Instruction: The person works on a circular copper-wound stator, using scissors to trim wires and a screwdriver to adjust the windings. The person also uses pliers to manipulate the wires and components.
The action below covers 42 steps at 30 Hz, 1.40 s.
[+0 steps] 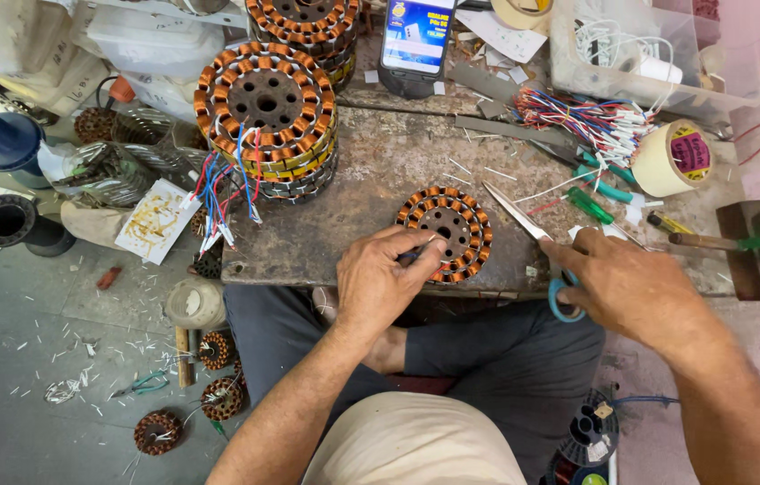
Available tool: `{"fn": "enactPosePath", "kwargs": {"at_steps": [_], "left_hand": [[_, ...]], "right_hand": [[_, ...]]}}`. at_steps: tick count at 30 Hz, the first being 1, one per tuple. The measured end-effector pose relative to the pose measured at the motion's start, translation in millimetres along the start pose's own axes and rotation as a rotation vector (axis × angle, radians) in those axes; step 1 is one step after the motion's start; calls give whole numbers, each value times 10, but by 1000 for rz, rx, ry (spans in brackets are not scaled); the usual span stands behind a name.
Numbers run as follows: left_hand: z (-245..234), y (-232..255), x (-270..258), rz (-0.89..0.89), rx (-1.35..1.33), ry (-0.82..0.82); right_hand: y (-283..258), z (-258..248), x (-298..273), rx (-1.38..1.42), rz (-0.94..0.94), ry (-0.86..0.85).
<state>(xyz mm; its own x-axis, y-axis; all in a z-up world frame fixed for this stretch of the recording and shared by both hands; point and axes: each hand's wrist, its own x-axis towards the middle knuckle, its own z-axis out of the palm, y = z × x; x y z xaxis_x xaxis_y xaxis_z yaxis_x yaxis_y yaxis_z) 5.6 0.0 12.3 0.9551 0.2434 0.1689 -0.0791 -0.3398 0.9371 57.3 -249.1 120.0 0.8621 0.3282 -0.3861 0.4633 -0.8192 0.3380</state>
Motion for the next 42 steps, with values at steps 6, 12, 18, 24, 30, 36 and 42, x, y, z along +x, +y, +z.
{"fn": "enactPosePath", "kwargs": {"at_steps": [6, 12, 18, 24, 30, 36, 42], "left_hand": [[-25, -22, -7, 35, -17, -3], [-63, -23, 2, 58, -14, -10], [-133, -67, -6, 70, -39, -76], [-158, -102, -3, 141, -54, -77], [-140, -157, 14, 178, -84, -72], [-92, -218, 19, 258, -79, -40], [-78, -167, 27, 149, -44, -73]], "right_hand": [[-384, 9, 246, 547, -314, 500], [-563, -126, 453, 597, -390, 534], [-422, -514, 800, 576, -250, 614], [-874, -675, 1680, 349, -413, 600], [-755, -702, 1498, 594, -402, 622], [-421, -411, 754, 733, -391, 447], [-500, -123, 618, 731, -502, 368]]}}
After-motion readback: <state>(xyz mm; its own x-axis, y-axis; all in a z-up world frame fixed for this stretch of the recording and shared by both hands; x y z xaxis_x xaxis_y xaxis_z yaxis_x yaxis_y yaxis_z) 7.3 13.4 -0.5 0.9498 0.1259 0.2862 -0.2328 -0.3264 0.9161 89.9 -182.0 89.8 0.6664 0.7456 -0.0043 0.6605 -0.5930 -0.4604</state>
